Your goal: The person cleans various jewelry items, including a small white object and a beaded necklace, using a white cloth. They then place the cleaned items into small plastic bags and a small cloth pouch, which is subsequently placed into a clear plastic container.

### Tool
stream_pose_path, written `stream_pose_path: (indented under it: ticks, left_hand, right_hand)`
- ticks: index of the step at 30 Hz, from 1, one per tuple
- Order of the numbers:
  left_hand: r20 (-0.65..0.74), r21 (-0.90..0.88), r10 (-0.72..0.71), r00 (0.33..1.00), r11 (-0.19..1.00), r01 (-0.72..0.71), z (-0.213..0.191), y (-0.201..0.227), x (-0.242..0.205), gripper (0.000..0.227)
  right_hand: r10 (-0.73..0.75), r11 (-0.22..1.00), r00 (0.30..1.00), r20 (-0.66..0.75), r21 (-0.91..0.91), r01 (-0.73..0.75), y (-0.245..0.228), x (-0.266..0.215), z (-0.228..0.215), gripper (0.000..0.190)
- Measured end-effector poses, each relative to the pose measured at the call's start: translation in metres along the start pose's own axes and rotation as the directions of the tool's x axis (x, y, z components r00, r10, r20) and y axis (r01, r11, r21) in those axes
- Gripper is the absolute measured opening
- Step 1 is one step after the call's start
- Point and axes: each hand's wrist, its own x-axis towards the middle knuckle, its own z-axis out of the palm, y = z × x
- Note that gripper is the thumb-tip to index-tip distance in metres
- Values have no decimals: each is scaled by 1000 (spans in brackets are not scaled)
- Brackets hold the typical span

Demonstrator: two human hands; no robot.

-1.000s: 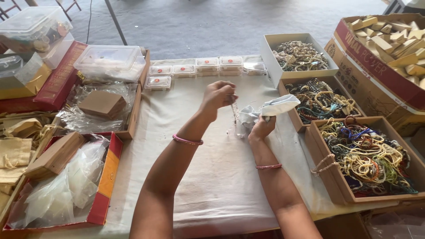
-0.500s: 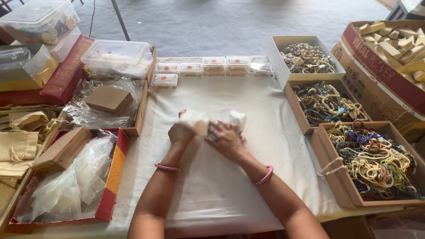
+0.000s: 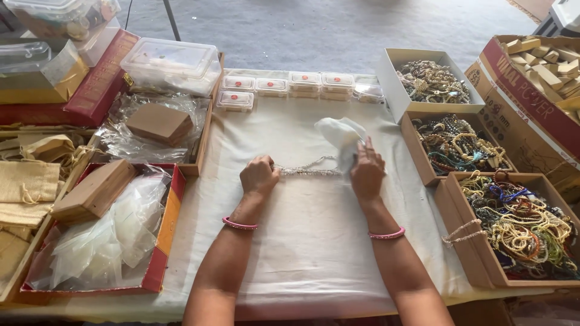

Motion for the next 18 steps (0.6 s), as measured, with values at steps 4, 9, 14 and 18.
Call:
stream_pose_path:
  ticks: [4,9,14,18]
  left_hand:
    - [-29,15,22,999,1000,-22,6,-4,1,17]
    - [-72,37,23,997,999,-20,-1,-4,1,20]
    - [-18,63,-9,1000,998,10,-5,0,1,22]
    - [23,61,-24,999,998,22,-12,4,1,23]
  right_hand:
    - [-525,838,846,-94,120,533,-75,-9,-41,56]
    - [-521,833,832,188,325,448,-93,-10,-58,55]
    - [-217,950,947,235,273,150,-16,3,-18,34]
    - [-13,970,991,130,241,-19,-7,8,-28,30]
